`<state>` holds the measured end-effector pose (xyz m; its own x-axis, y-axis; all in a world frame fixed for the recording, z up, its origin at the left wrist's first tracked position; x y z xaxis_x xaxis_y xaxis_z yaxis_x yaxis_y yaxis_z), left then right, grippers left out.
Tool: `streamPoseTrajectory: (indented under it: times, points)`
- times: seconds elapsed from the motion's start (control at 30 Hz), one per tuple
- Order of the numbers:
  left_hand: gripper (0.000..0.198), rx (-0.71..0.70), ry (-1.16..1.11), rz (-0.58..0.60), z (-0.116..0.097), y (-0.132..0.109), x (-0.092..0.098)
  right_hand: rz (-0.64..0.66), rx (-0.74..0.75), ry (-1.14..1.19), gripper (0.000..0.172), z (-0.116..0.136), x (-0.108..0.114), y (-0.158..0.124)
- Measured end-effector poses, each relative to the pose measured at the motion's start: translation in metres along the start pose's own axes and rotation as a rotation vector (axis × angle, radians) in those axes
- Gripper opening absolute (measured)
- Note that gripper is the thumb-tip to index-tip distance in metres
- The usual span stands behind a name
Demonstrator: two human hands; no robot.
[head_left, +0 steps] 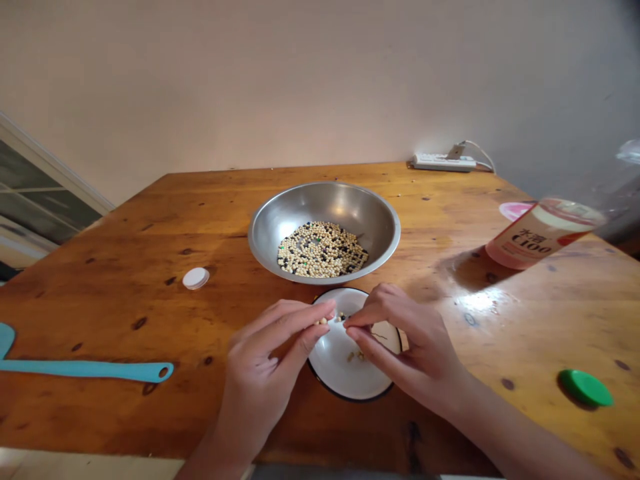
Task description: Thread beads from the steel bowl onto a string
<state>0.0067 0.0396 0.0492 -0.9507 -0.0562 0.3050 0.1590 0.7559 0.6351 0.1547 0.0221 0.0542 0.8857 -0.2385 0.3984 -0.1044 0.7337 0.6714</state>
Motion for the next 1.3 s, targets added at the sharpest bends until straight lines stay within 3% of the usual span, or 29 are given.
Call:
streamPoseTrajectory:
  times: [0.33,1.07,1.17,1.3]
  points:
    - [0.041,0.129,0.014,-0.107,0.011,-0.008,0.006,0.041,0.008,0.034,0.007,0.003,-0.002,0.001]
    - [0.043,0.074,0.004,-0.130,0.007,-0.008,0.006,0.078,-0.002,0.057,0.005,0.002,-0.004,0.000]
    - [0.043,0.003,0.062,-0.128,0.002,-0.007,0.006,0.088,-0.016,0.064,0.005,0.001,-0.005,0.000]
    - [0.043,-0.318,0.361,-0.143,-0.017,-0.007,0.004,0.097,-0.045,0.063,0.004,-0.001,-0.006,-0.001]
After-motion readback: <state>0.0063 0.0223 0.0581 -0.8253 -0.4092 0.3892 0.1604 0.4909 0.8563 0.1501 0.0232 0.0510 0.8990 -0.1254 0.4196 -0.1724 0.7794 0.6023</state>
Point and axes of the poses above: each hand's wrist, its own y-axis towards the middle knuckle, its own x-axis out of the back of the hand, z = x × y, the point moved 7 cm from there along y, towards the middle knuckle, and after that the axes turned 7 degrees about -z, right-handed, at the moved point
